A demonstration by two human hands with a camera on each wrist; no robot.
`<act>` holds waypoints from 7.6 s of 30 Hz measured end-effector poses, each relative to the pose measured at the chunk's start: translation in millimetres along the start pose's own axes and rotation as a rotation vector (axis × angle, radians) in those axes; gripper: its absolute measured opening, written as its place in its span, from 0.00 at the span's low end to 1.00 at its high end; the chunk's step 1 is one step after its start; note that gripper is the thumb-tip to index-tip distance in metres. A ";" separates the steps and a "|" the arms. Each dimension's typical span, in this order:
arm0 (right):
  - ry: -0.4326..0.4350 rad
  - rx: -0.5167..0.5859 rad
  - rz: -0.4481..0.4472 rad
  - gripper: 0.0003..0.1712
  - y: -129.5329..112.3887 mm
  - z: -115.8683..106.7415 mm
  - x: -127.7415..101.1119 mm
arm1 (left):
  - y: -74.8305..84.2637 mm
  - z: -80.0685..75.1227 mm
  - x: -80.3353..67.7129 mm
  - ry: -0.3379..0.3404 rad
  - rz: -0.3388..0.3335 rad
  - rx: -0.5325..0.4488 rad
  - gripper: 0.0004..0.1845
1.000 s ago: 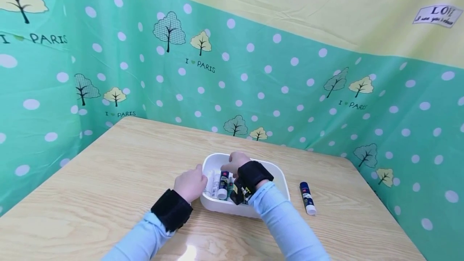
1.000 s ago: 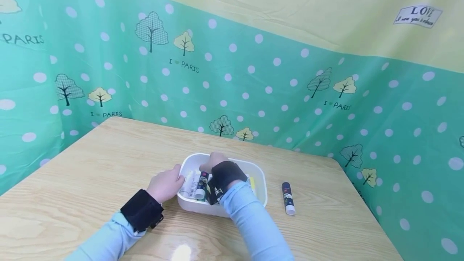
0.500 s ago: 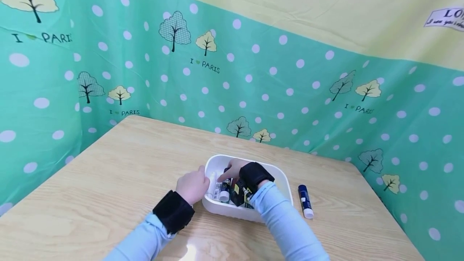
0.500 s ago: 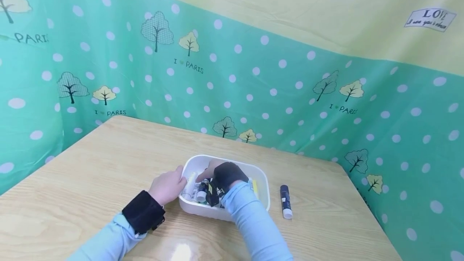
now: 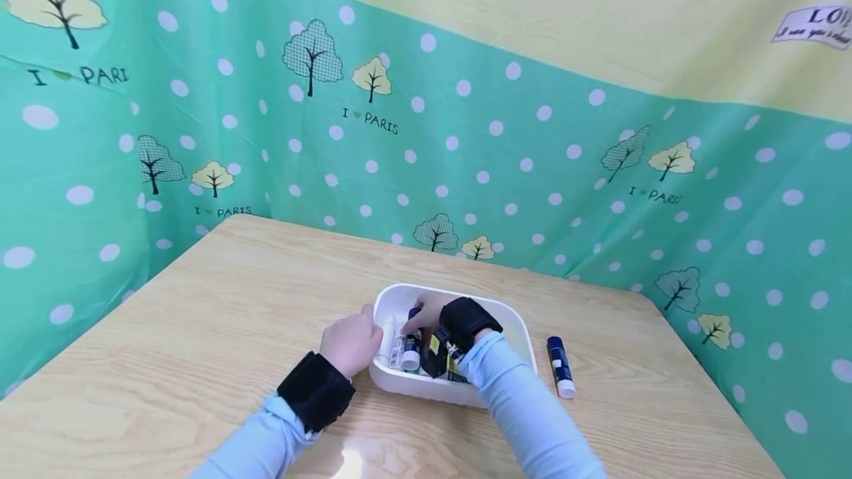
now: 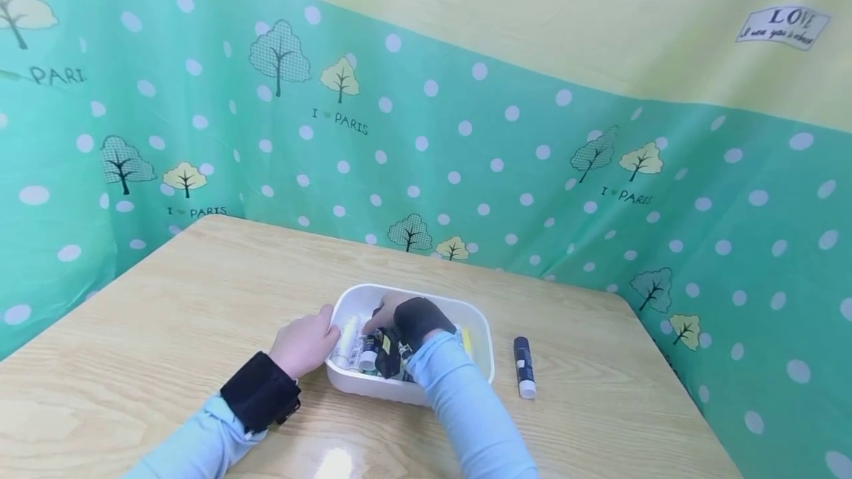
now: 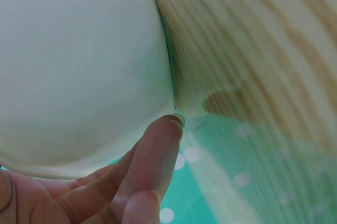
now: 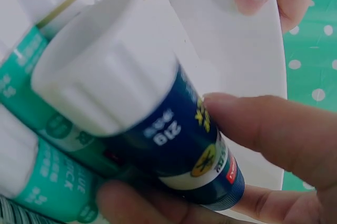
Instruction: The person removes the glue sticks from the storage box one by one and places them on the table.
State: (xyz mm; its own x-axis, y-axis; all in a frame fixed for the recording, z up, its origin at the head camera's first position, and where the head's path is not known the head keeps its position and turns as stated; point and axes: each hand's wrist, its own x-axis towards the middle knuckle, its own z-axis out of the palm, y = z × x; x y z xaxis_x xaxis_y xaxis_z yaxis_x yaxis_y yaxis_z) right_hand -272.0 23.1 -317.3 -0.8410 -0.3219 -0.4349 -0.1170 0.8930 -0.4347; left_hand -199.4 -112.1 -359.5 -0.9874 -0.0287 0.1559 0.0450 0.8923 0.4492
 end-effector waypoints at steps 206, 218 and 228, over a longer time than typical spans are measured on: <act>0.243 -0.143 0.139 0.09 44.8 -3.0 7.4 | -10.8 -0.2 2.2 -0.024 0.005 -0.028 0.20; 0.231 -0.176 0.216 0.09 41.5 3.7 17.0 | -14.5 -0.7 2.7 -0.029 -0.005 -0.011 0.21; 0.224 -0.270 0.175 0.08 43.4 0.9 13.8 | -13.6 -0.4 3.0 -0.034 -0.008 -0.018 0.20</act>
State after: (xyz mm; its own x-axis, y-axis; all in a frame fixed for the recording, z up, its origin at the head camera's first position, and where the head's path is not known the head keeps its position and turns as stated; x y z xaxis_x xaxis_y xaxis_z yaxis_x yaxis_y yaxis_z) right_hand -288.3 57.1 -342.9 -0.9515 -0.1074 -0.2882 -0.0713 0.9885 -0.1330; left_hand -203.0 -124.6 -364.8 -0.9923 -0.0199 0.1223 0.0398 0.8837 0.4664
